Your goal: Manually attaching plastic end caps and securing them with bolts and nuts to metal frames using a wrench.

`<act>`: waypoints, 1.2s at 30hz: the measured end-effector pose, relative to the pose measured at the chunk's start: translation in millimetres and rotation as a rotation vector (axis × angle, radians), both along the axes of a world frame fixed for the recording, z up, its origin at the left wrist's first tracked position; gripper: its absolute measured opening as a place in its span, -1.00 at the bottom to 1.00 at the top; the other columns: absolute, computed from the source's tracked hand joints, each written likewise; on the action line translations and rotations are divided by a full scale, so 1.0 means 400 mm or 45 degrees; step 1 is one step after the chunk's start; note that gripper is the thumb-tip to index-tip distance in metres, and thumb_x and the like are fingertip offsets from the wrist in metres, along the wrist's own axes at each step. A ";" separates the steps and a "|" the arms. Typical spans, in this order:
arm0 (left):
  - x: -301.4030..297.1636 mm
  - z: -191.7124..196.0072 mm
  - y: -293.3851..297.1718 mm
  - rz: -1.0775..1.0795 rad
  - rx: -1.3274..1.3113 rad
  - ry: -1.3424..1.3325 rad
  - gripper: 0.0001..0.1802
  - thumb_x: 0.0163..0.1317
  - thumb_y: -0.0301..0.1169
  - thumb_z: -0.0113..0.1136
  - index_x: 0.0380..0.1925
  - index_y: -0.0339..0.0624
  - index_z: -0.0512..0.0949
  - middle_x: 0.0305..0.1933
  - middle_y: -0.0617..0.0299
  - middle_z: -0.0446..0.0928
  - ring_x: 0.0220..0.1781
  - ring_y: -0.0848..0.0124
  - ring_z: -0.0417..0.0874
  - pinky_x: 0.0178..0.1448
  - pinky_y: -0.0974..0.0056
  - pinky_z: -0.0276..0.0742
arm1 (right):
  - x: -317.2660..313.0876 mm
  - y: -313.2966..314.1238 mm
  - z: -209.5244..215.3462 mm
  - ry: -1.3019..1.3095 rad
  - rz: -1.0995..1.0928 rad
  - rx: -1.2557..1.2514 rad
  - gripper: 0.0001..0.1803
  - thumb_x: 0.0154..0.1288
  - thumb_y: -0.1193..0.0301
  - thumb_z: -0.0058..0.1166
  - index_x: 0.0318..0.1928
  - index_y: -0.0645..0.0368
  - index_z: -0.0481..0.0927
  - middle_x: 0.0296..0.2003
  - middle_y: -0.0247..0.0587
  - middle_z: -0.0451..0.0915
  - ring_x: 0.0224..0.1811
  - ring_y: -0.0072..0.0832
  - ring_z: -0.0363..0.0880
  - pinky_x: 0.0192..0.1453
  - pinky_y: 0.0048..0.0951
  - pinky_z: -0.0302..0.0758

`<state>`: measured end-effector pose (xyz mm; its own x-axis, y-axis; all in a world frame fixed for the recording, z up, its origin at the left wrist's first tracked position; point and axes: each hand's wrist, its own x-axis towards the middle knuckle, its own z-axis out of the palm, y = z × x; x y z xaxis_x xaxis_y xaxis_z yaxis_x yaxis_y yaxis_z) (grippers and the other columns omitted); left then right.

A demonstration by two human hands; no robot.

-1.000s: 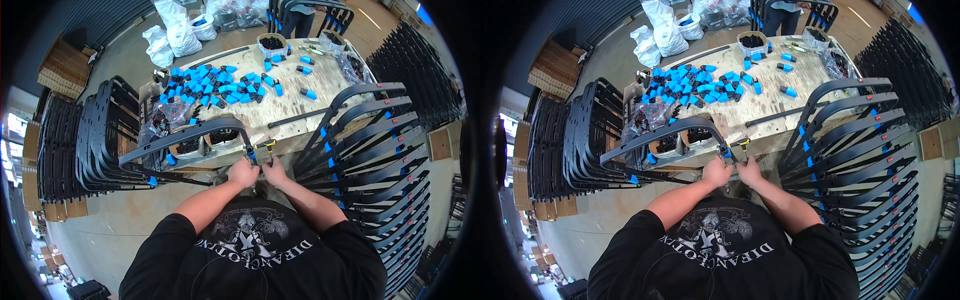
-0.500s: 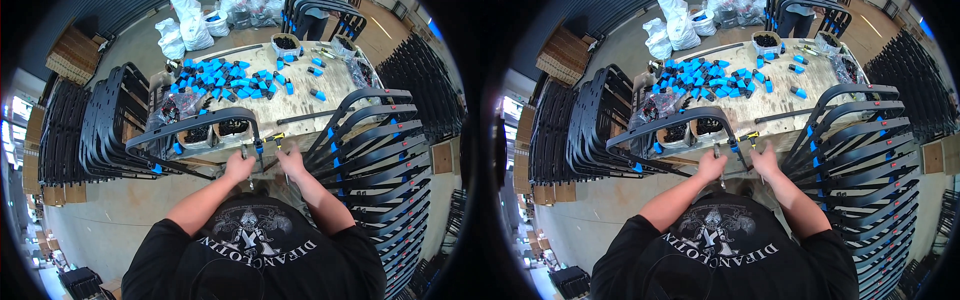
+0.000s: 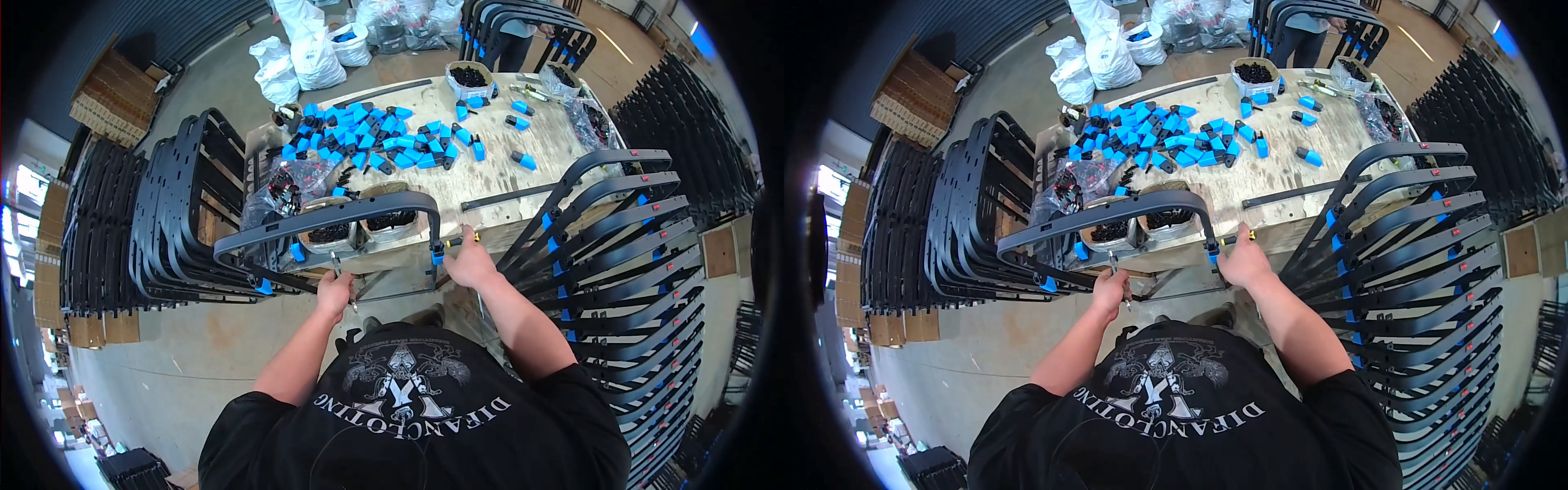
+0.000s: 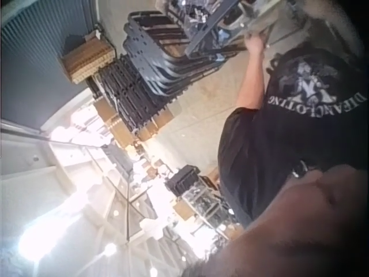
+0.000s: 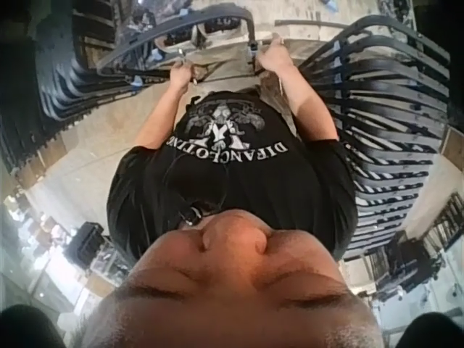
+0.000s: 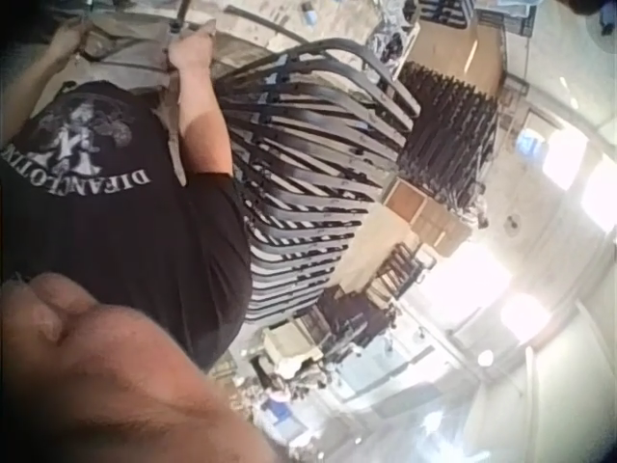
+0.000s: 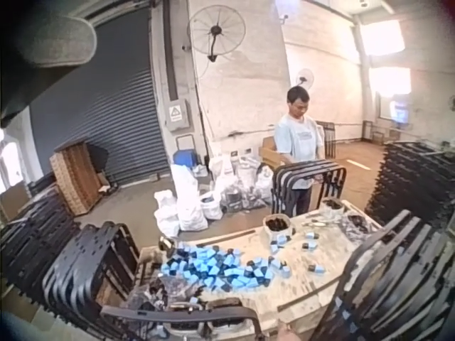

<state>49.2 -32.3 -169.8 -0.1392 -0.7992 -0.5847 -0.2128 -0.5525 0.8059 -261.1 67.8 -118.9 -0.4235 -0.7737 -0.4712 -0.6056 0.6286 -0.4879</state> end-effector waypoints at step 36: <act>0.764 -0.152 -0.082 0.130 0.145 -0.206 -0.56 0.28 -0.41 0.23 0.14 -0.35 0.48 -0.23 0.12 0.60 -0.43 0.39 0.62 -0.32 0.26 0.63 | 0.313 -0.001 -0.102 -0.581 0.038 0.287 -0.67 0.21 0.47 0.19 0.01 0.19 0.65 -0.38 -0.26 0.60 -0.45 -0.53 0.48 -0.42 -0.44 0.40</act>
